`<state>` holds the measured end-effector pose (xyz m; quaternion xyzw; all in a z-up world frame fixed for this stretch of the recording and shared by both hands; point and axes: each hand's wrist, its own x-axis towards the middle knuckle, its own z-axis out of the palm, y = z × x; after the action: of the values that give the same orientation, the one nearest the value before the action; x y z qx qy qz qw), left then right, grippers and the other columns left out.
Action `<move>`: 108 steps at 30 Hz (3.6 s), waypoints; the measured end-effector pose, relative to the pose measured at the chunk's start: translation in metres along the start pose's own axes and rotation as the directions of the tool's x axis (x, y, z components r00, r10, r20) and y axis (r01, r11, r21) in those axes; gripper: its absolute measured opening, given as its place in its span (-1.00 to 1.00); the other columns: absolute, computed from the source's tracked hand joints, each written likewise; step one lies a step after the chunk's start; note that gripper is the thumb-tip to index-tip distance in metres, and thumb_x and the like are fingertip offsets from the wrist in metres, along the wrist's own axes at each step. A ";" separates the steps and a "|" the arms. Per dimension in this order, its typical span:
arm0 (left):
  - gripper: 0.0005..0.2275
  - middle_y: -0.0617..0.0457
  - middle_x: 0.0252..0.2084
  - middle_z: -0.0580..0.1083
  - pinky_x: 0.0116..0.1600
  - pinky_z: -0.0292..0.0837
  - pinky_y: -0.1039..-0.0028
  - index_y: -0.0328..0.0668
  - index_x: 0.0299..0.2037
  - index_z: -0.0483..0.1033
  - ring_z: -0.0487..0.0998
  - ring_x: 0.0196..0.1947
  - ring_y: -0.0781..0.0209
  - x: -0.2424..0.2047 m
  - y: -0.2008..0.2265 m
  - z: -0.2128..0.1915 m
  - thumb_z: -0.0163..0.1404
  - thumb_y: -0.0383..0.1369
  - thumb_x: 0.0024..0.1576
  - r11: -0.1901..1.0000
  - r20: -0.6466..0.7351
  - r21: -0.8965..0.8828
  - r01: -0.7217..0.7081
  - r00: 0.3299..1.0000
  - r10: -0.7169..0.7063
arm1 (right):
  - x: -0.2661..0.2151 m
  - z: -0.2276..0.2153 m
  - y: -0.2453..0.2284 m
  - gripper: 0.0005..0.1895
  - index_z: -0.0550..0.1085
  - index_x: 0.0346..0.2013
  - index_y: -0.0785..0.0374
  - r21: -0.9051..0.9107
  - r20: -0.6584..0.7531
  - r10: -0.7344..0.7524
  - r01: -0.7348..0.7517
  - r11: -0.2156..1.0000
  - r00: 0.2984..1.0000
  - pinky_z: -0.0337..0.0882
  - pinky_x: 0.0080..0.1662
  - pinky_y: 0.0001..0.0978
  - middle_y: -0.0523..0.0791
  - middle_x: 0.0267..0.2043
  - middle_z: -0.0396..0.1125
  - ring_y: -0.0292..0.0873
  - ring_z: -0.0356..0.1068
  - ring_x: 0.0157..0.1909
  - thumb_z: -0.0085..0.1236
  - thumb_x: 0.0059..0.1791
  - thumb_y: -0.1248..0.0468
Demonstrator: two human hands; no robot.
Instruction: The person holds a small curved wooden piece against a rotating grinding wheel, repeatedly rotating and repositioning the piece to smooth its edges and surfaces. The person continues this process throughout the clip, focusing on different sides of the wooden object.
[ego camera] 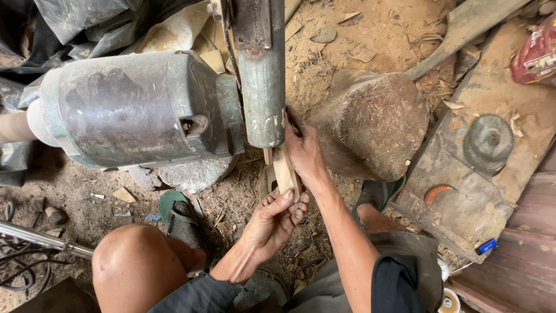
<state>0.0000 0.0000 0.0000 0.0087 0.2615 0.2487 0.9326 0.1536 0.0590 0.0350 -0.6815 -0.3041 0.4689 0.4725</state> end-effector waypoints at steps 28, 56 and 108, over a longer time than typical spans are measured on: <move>-0.75 -0.14 -0.18 0.60 -0.09 0.59 0.53 -0.40 0.03 0.49 0.63 -0.23 0.21 -0.017 0.003 0.012 0.13 -0.55 0.15 1.000 0.067 -0.028 0.009 0.998 -0.007 | -0.001 0.001 0.027 -0.52 0.50 -0.15 0.35 0.035 -0.058 -0.104 0.106 0.994 0.993 0.54 -0.17 -0.07 -0.04 -0.32 0.43 -0.14 0.46 -0.29 0.00 0.04 -0.06; -0.67 -0.17 -0.10 0.59 0.02 0.55 0.46 -0.47 0.10 0.42 0.60 -0.17 0.18 0.009 0.023 0.019 0.00 -0.70 0.11 0.989 0.036 -0.124 -0.076 0.996 0.081 | 0.050 0.003 0.030 -0.76 0.45 -0.28 0.29 0.007 -0.082 -0.252 0.254 0.967 0.964 0.51 -0.31 -0.41 -0.17 -0.35 0.38 -0.32 0.42 -0.35 -0.13 0.12 0.22; -0.66 -0.15 -0.14 0.59 -0.02 0.55 0.49 -0.48 0.05 0.46 0.61 -0.20 0.21 0.014 0.024 0.026 0.03 -0.70 0.03 0.992 -0.058 -0.108 -0.071 0.996 0.065 | 0.066 0.005 0.035 -0.55 0.37 0.27 0.30 -0.064 -0.130 -0.277 0.270 0.961 0.952 0.56 0.08 -0.06 0.11 0.23 0.35 -0.16 0.47 0.06 -0.11 0.09 0.26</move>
<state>0.0123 0.0307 0.0188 -0.0406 0.2724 0.2944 0.9152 0.1728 0.1042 -0.0206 -0.6742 -0.3729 0.3437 0.5369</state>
